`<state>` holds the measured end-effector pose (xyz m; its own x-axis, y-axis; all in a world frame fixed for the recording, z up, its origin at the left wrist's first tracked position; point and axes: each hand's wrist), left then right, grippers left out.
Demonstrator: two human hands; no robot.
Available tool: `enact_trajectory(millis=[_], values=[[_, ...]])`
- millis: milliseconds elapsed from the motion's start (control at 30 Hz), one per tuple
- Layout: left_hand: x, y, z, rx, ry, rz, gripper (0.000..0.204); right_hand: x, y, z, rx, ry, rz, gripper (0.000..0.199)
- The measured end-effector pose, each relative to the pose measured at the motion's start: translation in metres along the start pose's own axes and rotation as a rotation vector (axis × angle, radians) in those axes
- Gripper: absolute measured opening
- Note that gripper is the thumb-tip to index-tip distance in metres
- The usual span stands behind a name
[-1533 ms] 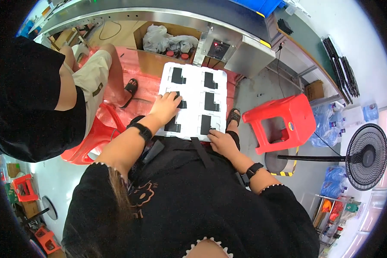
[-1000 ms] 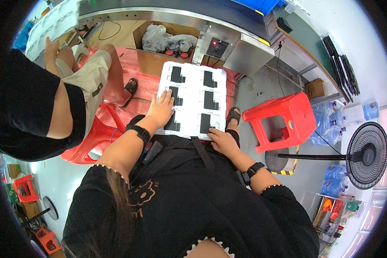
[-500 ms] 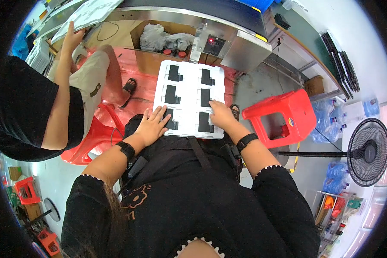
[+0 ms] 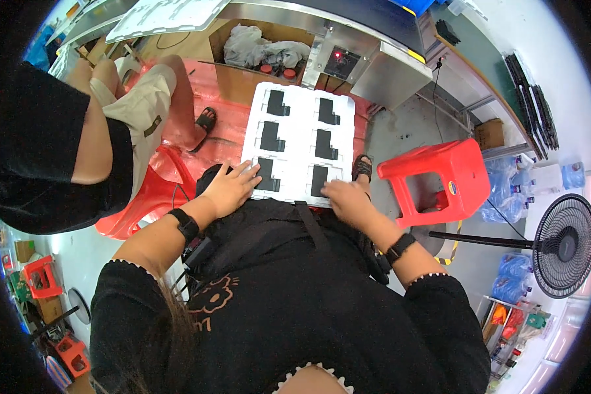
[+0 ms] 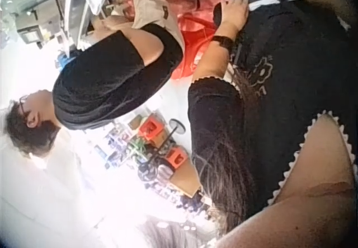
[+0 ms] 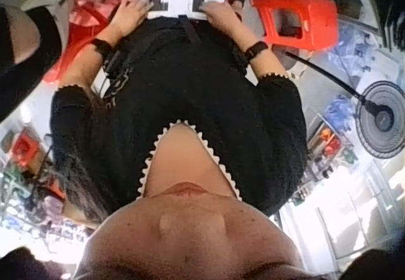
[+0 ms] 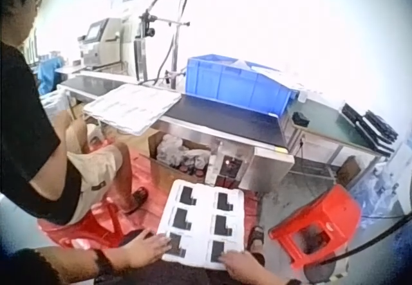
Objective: Placing small black components from a conveyor belt into a molded white tray.
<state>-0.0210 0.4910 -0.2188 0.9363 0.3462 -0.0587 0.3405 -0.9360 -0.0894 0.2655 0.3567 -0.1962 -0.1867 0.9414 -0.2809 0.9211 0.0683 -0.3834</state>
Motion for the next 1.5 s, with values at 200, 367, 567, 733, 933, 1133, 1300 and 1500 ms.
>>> enact_trajectory(millis=[200,367,567,733,933,1133,1300,1500], values=[[0.032,-0.050,0.004,-0.485,0.139,-0.357,0.051,-0.023,0.010,0.049,0.058,0.213,-0.206,0.037],[0.085,-0.103,-0.062,-1.858,0.639,-0.831,0.087,-0.025,0.012,0.047,0.100,0.230,-0.108,0.044],[0.106,-0.154,-0.111,-2.350,1.150,-0.419,0.080,-0.027,0.015,0.056,0.163,0.231,-0.111,0.049],[0.084,-0.173,-0.090,-2.337,1.055,-0.432,0.038,-0.025,0.021,0.067,0.196,0.260,-0.138,0.051],[0.007,-0.118,-0.051,-2.186,0.861,-0.724,0.042,-0.025,0.027,0.072,0.280,0.352,-0.134,0.044],[-0.059,-0.106,0.032,-2.366,0.322,-0.990,0.046,-0.005,0.019,0.037,1.003,0.360,0.230,0.033],[-0.009,-0.066,0.032,-2.161,0.163,-0.895,0.050,0.020,0.015,0.017,1.606,0.374,0.489,0.049],[0.041,-0.046,0.040,-0.864,-0.058,-0.873,0.061,0.012,0.013,0.020,0.681,0.658,0.539,0.042]])
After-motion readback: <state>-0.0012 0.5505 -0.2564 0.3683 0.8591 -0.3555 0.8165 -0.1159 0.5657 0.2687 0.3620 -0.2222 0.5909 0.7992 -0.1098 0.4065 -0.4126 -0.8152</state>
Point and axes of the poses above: each hand's wrist, its own x-axis towards the middle knuckle, its own z-axis out of the palm, y = z × x, and after that the axes turned 8 degrees about x, right-handed
